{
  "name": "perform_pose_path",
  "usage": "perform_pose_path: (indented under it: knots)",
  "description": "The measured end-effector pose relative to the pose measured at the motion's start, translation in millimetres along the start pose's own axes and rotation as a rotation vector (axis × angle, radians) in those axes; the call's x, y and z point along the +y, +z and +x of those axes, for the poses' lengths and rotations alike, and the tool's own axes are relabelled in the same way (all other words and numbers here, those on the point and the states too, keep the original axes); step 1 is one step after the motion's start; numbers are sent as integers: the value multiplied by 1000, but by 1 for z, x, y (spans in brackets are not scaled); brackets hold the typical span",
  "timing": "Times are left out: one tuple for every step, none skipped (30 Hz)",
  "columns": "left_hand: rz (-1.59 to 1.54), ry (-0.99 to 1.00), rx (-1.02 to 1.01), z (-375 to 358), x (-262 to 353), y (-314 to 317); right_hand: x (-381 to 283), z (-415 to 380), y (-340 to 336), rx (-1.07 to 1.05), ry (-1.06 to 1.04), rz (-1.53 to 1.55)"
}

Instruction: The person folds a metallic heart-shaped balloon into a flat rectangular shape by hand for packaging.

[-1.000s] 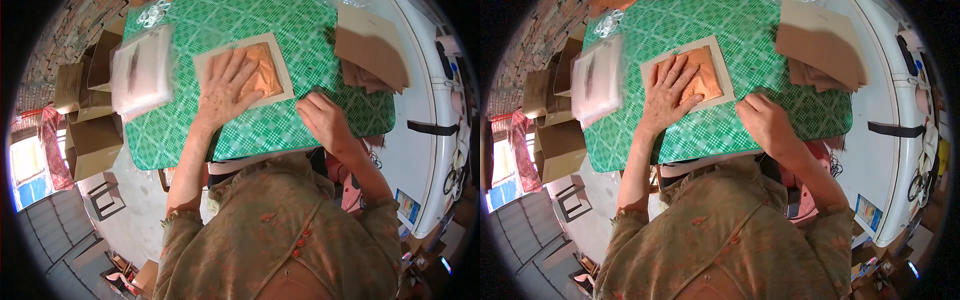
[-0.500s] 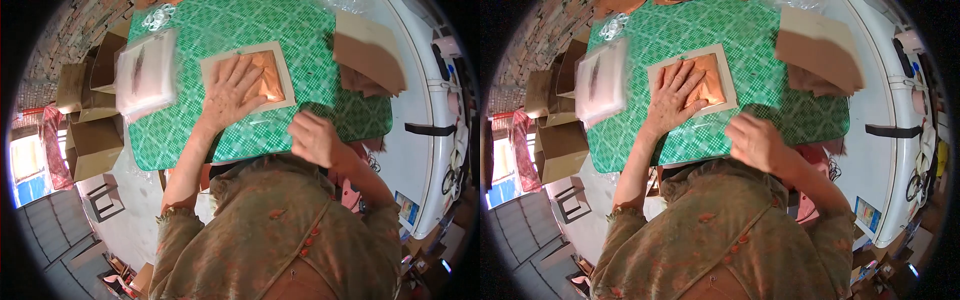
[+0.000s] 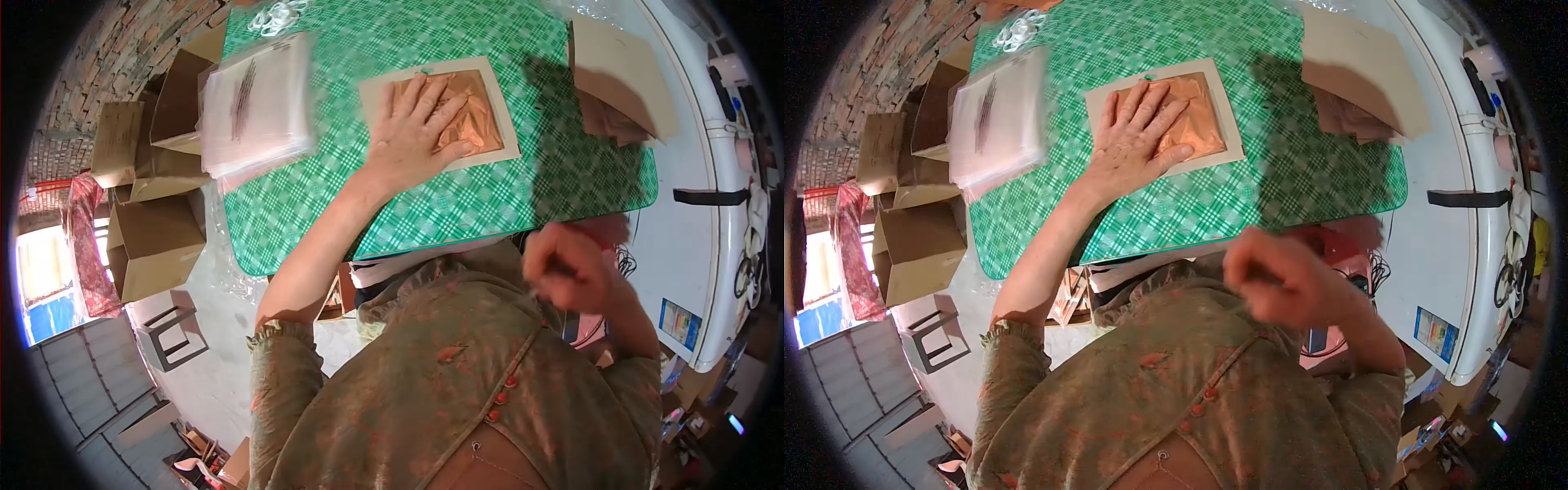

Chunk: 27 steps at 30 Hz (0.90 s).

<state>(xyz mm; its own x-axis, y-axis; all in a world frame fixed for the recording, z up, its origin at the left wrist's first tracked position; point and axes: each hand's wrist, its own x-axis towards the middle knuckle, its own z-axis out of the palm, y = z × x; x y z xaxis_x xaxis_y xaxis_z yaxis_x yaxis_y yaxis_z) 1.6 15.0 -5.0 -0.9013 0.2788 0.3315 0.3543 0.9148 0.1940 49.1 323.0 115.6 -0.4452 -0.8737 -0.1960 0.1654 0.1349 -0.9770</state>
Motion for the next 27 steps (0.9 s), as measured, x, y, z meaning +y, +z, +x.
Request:
perform_pose_path:
  knots:
    - [6, 2, 1, -1, 1, 1, 3, -5, -9, 104, 68, -193]
    - [15, 5, 3, -2, 1, 1, 4, -6, -16, 210, 132, -388]
    - [24, 9, 5, -3, 2, 1, 4, -3, -18, 244, 114, -510]
    - [20, 15, -11, -6, 6, 1, 5, 0, -20, 279, 94, -629]
    - [12, 14, -21, -10, 12, 1, 8, 2, -22, 313, 76, -745]
    - [3, 14, -33, -16, 20, -1, 16, 0, -26, 310, 78, -829]
    - [-5, 15, -48, -22, 26, -4, 18, -2, -27, 283, 58, -958]
    - [-24, 14, -54, -29, 32, -6, 19, -4, -27, 255, 38, -1087]
    - [-61, 7, -57, -33, 36, -9, 21, -6, -27, 227, 19, -1215]
    - [-101, -1, -62, -36, 41, -12, 28, -7, -25, 223, -43, -1320]
    - [-143, -11, -69, -39, 46, -15, 38, -8, -23, 215, -103, -1425]
    - [-144, -5, -47, -41, 50, -19, 48, -10, -23, 205, -166, -1530]
    - [-145, -1, -24, -41, 54, -26, 57, -9, -23, 263, -234, -1526]
    - [-145, 3, 2, -41, 58, -32, 64, -7, -24, 322, -304, -1523]
    - [-157, 14, 1, -42, 60, -41, 71, -6, -25, 383, -380, -1518]
    - [-167, 26, 6, -43, 62, -52, 78, -6, -28, 378, -390, -1528]
    - [-172, 35, 13, -48, 63, -59, 86, -7, -33, 372, -406, -1538]
    - [-213, 38, -11, -57, 61, -65, 90, -7, -36, 362, -420, -1546]
    - [-257, 37, -39, -69, 59, -71, 91, -7, -37, 376, -452, -1536]
    - [-302, 35, -68, -81, 58, -76, 93, -6, -37, 389, -482, -1525]
    - [-291, 29, -71, -96, 57, -76, 94, -4, -36, 401, -511, -1512]
    - [-279, 24, -72, -111, 56, -74, 94, -2, -35, 416, -535, -1500]
    - [-266, 21, -73, -122, 57, -73, 92, 1, -34, 432, -559, -1489]
    - [-244, -10, -57, -128, 61, -76, 91, 2, -34, 450, -582, -1478]
    - [-215, -19, -41, -134, 61, -74, 91, 4, -35, 437, -586, -1457]
    - [-186, -28, -27, -142, 58, -68, 91, 5, -36, 426, -588, -1435]
    - [-158, -35, -14, -145, 57, -64, 91, 6, -37, 416, -589, -1413]
